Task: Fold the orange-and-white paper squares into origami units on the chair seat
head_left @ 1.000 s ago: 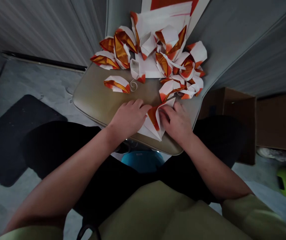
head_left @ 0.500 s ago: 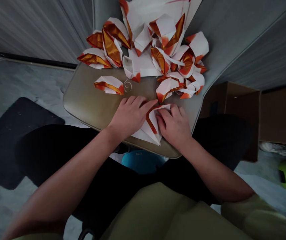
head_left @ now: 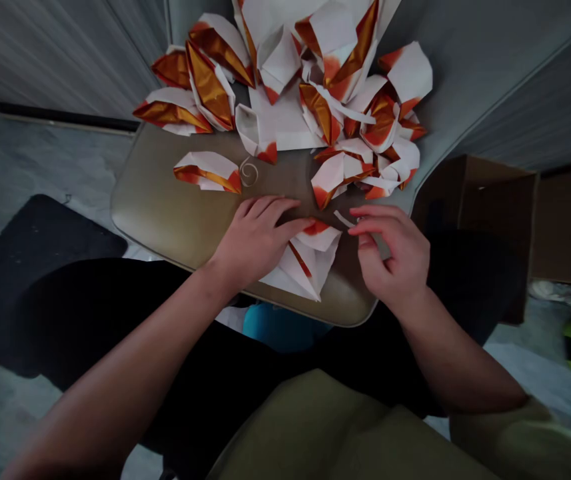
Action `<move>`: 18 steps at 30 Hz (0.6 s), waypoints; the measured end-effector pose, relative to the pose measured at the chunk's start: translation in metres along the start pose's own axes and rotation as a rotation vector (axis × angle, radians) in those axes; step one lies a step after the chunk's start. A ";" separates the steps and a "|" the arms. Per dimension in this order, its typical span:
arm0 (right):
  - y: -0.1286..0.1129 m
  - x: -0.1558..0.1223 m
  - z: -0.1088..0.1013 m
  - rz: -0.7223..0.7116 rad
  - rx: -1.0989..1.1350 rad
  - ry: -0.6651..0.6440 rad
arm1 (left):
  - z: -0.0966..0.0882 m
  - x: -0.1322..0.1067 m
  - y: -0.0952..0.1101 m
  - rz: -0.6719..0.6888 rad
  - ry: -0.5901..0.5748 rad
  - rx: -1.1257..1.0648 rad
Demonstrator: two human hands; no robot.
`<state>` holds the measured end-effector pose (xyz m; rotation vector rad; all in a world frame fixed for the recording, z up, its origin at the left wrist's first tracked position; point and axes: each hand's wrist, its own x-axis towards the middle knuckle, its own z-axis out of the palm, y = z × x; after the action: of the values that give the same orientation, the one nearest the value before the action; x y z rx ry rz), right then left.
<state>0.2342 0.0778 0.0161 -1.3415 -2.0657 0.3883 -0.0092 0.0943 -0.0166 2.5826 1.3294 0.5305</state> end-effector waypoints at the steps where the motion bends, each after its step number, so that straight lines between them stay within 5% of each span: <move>1: 0.001 0.000 0.001 -0.023 -0.005 -0.011 | 0.000 0.000 0.000 0.006 -0.001 0.006; 7: 0.007 -0.001 0.017 -0.125 -0.105 -0.258 | -0.002 -0.001 -0.003 0.024 0.010 0.015; 18: 0.007 0.000 0.023 -0.066 -0.121 -0.256 | -0.012 -0.011 0.000 0.186 0.076 -0.038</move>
<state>0.2242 0.0830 -0.0050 -1.3472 -2.3715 0.4311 -0.0194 0.0852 -0.0083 2.6947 1.0950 0.6833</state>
